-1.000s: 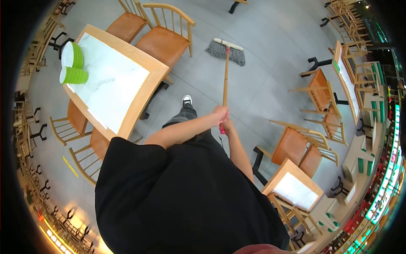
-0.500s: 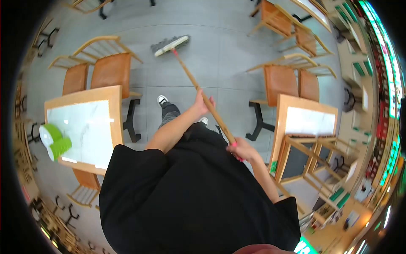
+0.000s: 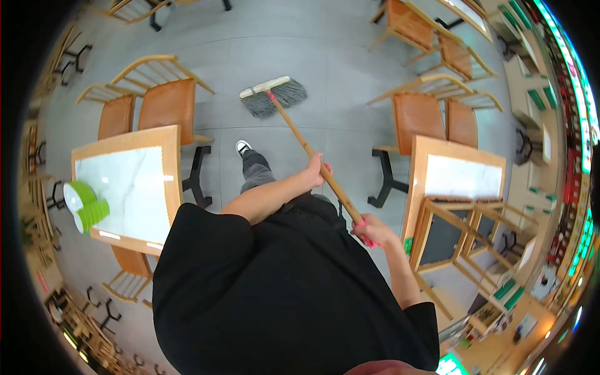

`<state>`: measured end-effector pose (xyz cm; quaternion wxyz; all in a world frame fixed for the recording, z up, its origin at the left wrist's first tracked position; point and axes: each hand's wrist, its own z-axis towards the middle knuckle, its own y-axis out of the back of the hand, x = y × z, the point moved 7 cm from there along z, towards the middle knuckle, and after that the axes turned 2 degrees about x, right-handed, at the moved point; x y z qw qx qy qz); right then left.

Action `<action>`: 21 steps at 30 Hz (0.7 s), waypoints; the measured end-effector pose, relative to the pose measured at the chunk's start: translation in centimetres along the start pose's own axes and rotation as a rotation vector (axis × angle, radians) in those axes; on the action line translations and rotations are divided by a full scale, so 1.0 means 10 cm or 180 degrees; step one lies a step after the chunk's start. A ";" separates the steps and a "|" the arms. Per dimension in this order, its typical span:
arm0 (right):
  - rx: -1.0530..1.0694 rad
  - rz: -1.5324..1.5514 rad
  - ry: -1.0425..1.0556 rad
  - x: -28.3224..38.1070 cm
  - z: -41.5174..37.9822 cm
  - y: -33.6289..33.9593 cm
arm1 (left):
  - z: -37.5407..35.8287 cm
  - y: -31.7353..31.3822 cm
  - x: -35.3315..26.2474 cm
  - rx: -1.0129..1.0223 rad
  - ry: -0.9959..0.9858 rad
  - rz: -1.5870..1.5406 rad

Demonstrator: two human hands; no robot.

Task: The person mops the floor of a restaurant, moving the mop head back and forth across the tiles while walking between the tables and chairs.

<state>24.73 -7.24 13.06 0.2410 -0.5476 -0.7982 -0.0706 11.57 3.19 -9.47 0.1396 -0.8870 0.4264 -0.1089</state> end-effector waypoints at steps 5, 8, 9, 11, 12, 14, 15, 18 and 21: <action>-0.0075 -0.0214 -0.0066 0.40 1.39 0.12 | -0.39 0.01 -0.87 0.0421 -0.0815 0.0629; -0.0247 -0.0546 -0.0125 0.60 1.86 -0.08 | -0.61 0.08 -1.31 0.0344 -0.1372 0.0631; -0.0339 -0.0762 -0.0143 0.77 2.09 -0.10 | -0.71 0.09 -1.51 0.0262 -0.1489 0.0638; -0.0128 -0.0689 0.0055 1.03 2.53 -0.30 | -0.88 0.20 -1.77 0.0084 -0.1644 0.0578; -0.0096 -0.0685 0.0117 1.23 2.70 -0.44 | -0.96 0.29 -1.84 -0.0017 -0.1668 0.0561; 0.0026 -0.0710 0.0192 1.51 3.12 -0.64 | -1.02 0.53 -1.93 -0.0227 -0.1623 0.0484; 0.0056 -0.0678 0.0261 1.66 3.31 -0.73 | -0.98 0.61 -2.00 -0.0295 -0.1592 0.0422; 0.0134 -0.0642 0.0282 1.99 3.49 -0.90 | -0.84 0.77 -2.17 -0.0541 -0.1804 0.0445; 0.0188 -0.0342 0.0362 2.23 3.17 -1.02 | -0.83 0.80 -2.19 -0.0749 -0.1859 0.0424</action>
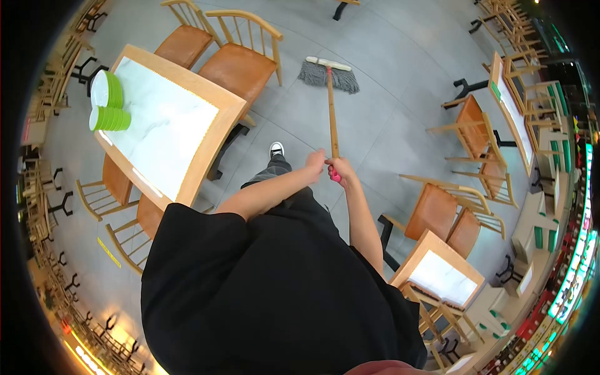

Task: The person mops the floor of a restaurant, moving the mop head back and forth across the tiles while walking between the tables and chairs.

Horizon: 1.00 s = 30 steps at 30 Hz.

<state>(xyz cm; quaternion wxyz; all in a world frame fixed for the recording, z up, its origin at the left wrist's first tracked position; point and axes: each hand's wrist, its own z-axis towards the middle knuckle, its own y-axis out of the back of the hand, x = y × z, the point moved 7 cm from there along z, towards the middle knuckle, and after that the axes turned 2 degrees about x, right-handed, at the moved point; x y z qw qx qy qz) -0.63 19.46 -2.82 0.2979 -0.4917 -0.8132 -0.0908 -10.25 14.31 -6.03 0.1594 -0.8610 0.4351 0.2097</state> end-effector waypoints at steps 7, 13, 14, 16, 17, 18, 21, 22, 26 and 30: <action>0.0003 -0.0440 0.0085 -0.30 -2.01 0.23 | -0.11 -0.67 0.50 0.0994 0.0870 -0.1140; -0.0529 -0.0333 -0.0823 -1.46 -3.91 0.44 | -0.33 -1.13 1.78 0.0892 0.2062 -0.0470; -0.0541 -0.0207 -0.0862 -1.68 -4.04 0.48 | -0.43 -1.18 1.97 0.0717 0.2174 -0.0266; -0.0584 -0.0003 -0.0861 -1.92 -4.22 0.50 | -0.75 -1.17 2.22 0.0312 0.2382 0.0126; -0.0560 0.0138 -0.0842 -2.00 -4.23 0.51 | -0.77 -1.20 2.32 0.0342 0.2340 0.0170; -0.0526 0.0261 -0.0814 -2.08 -4.21 0.53 | -0.73 -1.21 2.40 0.0368 0.2288 0.0195; -0.0431 0.0335 -0.0784 -2.03 -4.11 0.57 | -0.53 -1.25 2.50 0.0512 0.2120 0.0060; -0.0375 0.0341 -0.0747 -2.04 -4.03 0.59 | -0.44 -1.25 2.49 0.0560 0.2062 -0.0032; -0.0234 0.0029 -0.0643 -1.60 -3.59 0.64 | -0.09 -1.23 2.00 0.0566 0.1710 -0.0545; -0.0087 -0.0176 -0.0457 -1.11 -2.54 0.51 | 0.07 -0.90 1.17 0.0498 0.1188 -0.0693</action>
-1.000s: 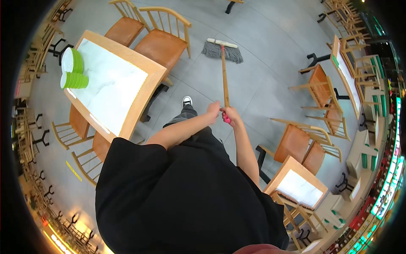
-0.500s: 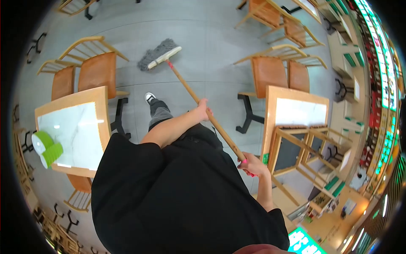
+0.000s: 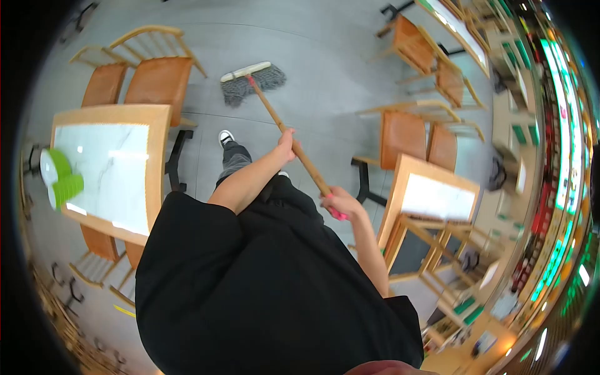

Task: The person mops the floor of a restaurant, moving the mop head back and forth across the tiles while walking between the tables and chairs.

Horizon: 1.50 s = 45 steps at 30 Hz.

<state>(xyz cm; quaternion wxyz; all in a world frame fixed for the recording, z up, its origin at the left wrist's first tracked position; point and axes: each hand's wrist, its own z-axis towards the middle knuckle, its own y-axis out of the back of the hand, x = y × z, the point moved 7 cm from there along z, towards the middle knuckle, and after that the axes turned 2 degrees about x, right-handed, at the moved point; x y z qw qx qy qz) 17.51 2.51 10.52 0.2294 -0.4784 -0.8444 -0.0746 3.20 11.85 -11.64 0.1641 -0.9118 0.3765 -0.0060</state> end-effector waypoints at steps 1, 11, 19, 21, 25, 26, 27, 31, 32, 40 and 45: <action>0.0104 -0.0077 0.0001 0.13 0.34 -0.08 | -0.08 0.08 -0.22 -0.0036 -0.0132 0.0078; 0.0283 -0.0166 0.0304 1.29 2.03 -0.82 | -0.61 0.67 -1.51 -0.0003 -0.1081 -0.0127; 0.0217 -0.0094 0.0495 1.19 1.01 -0.59 | -0.42 0.40 -0.97 0.0306 -0.0889 0.0075; 0.0099 -0.0131 0.0514 0.81 0.36 -0.46 | -0.28 0.22 -0.70 0.0380 -0.0692 -0.0219; -0.0304 -0.0165 0.0088 -0.19 -0.82 -0.30 | -0.02 0.10 0.17 0.0164 0.0525 -0.0766; -0.0398 -0.0184 -0.0060 -0.47 -1.04 -0.22 | -0.12 0.07 0.45 0.0079 0.0715 -0.0494; -0.0402 -0.0054 -0.0102 -0.72 -1.23 -0.15 | -0.32 0.01 0.76 -0.0010 0.0892 -0.0199; -0.0425 0.0484 -0.0270 -1.40 -1.73 -0.02 | -0.73 -0.16 1.55 -0.0150 0.1332 0.0590; -0.0434 0.0619 -0.0188 -1.43 -1.75 -0.05 | -0.71 -0.14 1.62 -0.0102 0.1365 0.0674; -0.0437 0.1002 0.0004 -1.33 -1.22 -0.24 | -0.42 -0.10 1.37 0.0155 0.1068 0.0718; -0.0550 0.0722 -0.0007 -1.59 0.17 0.16 | -0.58 -0.15 0.42 0.1138 0.0005 0.1402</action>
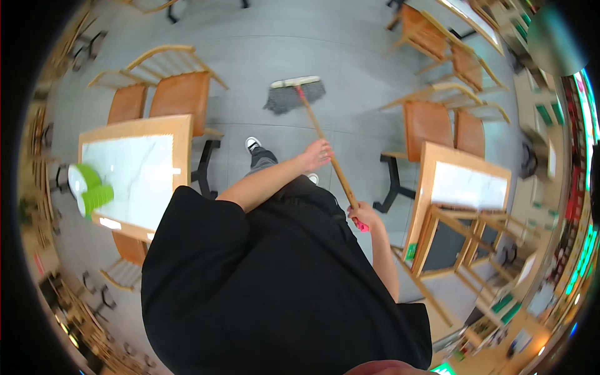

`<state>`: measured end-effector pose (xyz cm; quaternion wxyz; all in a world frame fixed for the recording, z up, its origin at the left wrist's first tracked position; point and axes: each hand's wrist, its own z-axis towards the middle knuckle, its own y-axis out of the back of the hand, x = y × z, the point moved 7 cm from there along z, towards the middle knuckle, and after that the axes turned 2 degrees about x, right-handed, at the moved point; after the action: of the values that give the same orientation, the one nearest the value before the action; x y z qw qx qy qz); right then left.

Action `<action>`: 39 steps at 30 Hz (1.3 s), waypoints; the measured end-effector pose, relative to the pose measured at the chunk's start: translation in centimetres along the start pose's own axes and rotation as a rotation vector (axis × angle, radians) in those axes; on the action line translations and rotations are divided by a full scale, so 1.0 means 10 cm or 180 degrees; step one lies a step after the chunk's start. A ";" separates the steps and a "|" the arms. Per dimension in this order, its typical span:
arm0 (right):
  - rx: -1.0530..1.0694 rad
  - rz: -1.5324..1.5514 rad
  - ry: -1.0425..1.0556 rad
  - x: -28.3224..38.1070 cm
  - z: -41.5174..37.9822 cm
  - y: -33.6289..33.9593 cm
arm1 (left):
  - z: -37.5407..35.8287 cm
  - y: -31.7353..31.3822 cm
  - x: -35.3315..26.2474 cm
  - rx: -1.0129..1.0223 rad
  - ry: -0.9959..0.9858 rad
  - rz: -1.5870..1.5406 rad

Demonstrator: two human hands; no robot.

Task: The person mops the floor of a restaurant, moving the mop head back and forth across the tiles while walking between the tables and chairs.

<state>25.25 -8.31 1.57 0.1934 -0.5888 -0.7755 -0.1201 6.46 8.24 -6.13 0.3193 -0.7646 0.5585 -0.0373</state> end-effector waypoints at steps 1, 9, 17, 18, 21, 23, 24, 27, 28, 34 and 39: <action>0.0019 -0.0141 -0.0002 -0.03 0.28 0.02 | -0.04 0.10 -0.22 0.0123 -0.0310 -0.0004; 0.0292 -0.0461 0.0417 1.50 1.94 -0.63 | -0.39 1.25 -0.92 -0.0640 -0.0514 -0.0739; 0.0260 -0.0002 0.0712 3.09 2.83 -1.49 | -0.97 1.60 -1.19 -0.0951 -0.0592 -0.0620; 0.0267 0.0057 0.0714 3.06 2.79 -1.50 | -0.95 1.63 -1.15 -0.0929 -0.0551 -0.0592; 0.0235 0.0258 0.0691 2.70 2.59 -1.29 | -0.77 1.58 -0.93 -0.0852 -0.0316 -0.0461; 0.0278 0.0351 0.0698 2.24 2.40 -0.98 | -0.65 1.40 -0.75 -0.0806 -0.0195 -0.0195; 0.0253 0.0283 0.0653 2.00 2.22 -0.82 | -0.63 1.25 -0.69 -0.0785 -0.0164 0.0042; 0.0139 0.0104 0.0513 1.25 1.42 -0.32 | -0.50 0.81 -0.54 -0.0712 -0.0466 0.1436; 0.0084 0.0048 0.0454 0.99 1.10 -0.19 | -0.43 0.64 -0.45 -0.0639 -0.0640 0.2013; -0.0522 0.0025 -0.0080 -0.24 -1.11 -0.02 | -0.05 -0.34 0.36 0.0491 -0.0597 0.3240; -0.0872 0.0121 -0.0501 -1.65 -1.84 -0.37 | 0.12 -0.62 0.91 0.0953 0.0283 0.3618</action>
<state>28.44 -31.22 10.93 0.0521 -0.6319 -0.7534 -0.1745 15.53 1.81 -6.49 0.3700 -0.2896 0.8823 0.0292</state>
